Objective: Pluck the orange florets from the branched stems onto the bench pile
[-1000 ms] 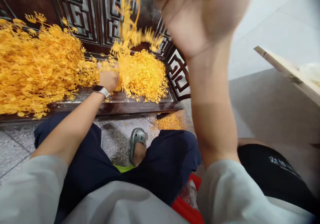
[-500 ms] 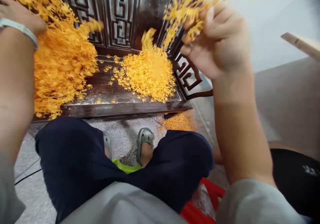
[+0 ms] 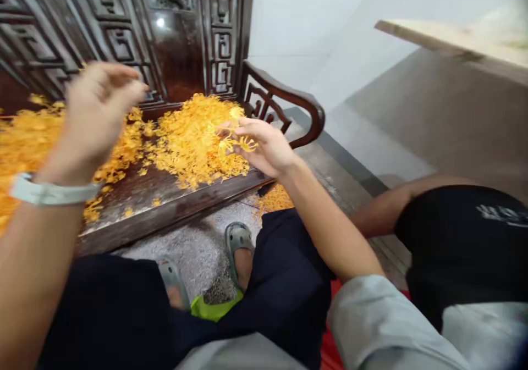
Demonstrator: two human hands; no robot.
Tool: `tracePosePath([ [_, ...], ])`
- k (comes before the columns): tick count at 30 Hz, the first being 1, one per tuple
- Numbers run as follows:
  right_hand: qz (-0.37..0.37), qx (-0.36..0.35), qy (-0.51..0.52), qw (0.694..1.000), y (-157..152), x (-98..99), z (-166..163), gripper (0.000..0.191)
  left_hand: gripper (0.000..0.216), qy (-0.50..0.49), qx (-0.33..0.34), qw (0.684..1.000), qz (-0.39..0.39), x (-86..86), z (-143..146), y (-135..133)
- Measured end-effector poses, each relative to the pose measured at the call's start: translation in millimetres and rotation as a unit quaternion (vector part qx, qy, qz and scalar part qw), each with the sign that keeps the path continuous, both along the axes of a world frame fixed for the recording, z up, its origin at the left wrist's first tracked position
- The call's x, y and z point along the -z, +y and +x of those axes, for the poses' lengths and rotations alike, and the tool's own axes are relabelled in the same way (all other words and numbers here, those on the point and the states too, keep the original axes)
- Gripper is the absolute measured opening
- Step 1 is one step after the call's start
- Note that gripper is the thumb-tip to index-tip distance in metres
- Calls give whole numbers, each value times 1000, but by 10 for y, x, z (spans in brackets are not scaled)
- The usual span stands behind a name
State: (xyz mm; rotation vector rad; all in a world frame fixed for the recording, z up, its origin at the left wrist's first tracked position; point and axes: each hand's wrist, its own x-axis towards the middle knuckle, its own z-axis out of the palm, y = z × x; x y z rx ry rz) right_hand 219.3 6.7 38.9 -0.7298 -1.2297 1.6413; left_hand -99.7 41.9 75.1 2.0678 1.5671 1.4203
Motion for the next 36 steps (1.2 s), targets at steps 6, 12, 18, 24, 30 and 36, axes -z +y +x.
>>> tracePosePath([
  [6,-76,46,83,993,211,58,256,21,35,-5,158,987,-1,526,1464,-267],
  [12,-73,43,119,989,316,197,511,20,21,-16,200,979,-30,485,1536,-156],
  [18,-100,44,63,992,219,171,543,45,26,66,150,986,28,704,1535,-128],
  [24,-70,58,45,995,274,211,396,44,25,47,79,995,42,809,1476,-132],
  [30,-21,139,46,989,483,460,215,30,20,56,94,991,76,980,1428,-211],
  [36,-21,164,-6,986,486,477,43,55,24,84,135,987,25,1063,1492,-266],
])
